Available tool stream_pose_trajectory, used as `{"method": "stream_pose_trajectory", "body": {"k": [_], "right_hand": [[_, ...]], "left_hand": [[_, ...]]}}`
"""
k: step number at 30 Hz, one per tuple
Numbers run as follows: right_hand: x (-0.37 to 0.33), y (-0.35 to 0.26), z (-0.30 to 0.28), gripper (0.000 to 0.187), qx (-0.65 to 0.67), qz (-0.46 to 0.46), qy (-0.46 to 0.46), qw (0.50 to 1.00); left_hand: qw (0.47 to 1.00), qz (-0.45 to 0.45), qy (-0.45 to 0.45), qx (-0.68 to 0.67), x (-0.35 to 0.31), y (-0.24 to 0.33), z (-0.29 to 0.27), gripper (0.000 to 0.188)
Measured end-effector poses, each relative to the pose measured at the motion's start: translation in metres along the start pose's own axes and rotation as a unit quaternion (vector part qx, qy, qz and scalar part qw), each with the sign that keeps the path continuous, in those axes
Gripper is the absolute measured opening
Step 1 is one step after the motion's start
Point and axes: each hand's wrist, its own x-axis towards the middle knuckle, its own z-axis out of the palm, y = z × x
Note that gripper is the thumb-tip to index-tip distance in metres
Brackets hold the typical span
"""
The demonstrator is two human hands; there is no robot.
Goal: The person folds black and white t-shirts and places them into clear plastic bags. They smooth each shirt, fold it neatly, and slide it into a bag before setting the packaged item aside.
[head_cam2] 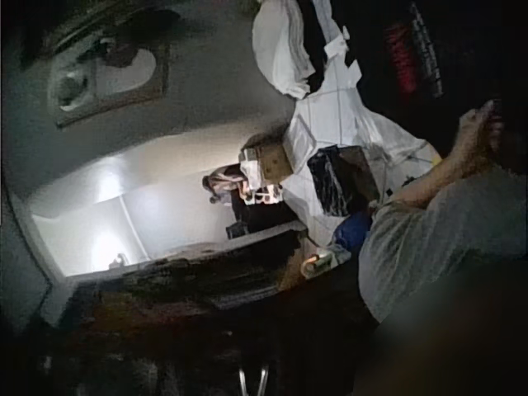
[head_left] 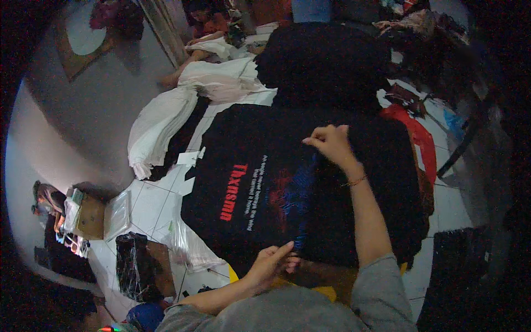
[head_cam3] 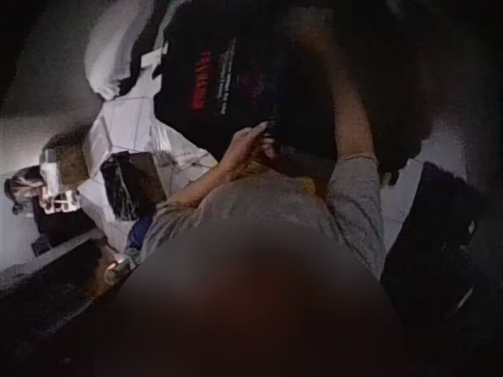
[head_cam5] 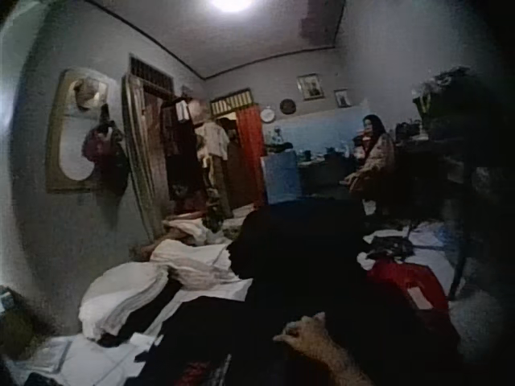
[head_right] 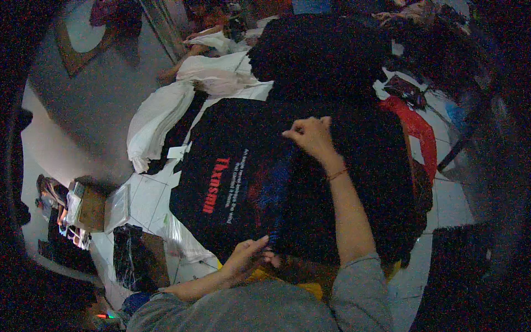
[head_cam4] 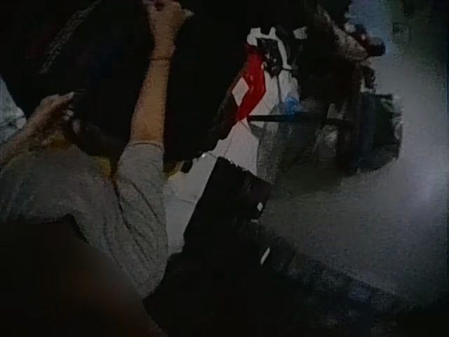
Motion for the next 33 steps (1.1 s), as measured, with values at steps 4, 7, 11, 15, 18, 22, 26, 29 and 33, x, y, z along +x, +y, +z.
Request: {"method": "stream_pose_trajectory", "body": {"k": [4,7,11,15,18,22,26,29,33], "right_hand": [[-0.048,0.051,-0.075,0.034,-0.085,0.179,-0.017,0.98],[-0.099,0.074,-0.094,0.038,-0.14,0.231,0.048,0.962],[-0.147,0.047,-0.081,0.042,-0.09,0.127,0.222,0.962],[-0.157,0.005,-0.038,0.046,-0.144,0.106,0.151,0.972],[-0.151,-0.002,-0.015,0.052,-0.239,0.149,0.145,0.948],[-0.189,-0.009,-0.008,0.059,-0.201,0.151,0.084,0.964],[-0.27,-0.03,-0.027,0.064,-0.13,0.06,-0.041,0.989],[-0.301,-0.035,-0.043,0.061,-0.148,0.015,-0.076,0.986],[-0.282,-0.031,-0.042,0.051,-0.223,-0.066,-0.033,0.972]], "left_hand": [[0.985,-0.062,-0.152,0.047,0.017,-0.018,0.042,0.044],[0.916,-0.195,-0.333,0.107,0.025,-0.014,0.056,0.046],[0.75,0.325,-0.313,0.484,0.036,0.057,0.054,0.034],[0.614,0.6,0.064,0.509,0.103,0.152,0.053,0.032],[0.475,0.585,0.153,0.639,0.162,0.165,0.044,0.042],[0.413,0.583,0.169,0.679,0.184,0.159,0.037,0.046],[0.377,0.566,0.078,0.729,0.121,0.134,0.029,0.046],[0.443,0.499,-0.098,0.738,0.061,0.089,0.007,0.063],[0.4,0.52,-0.078,0.75,0.051,0.06,-0.003,0.079]]}}
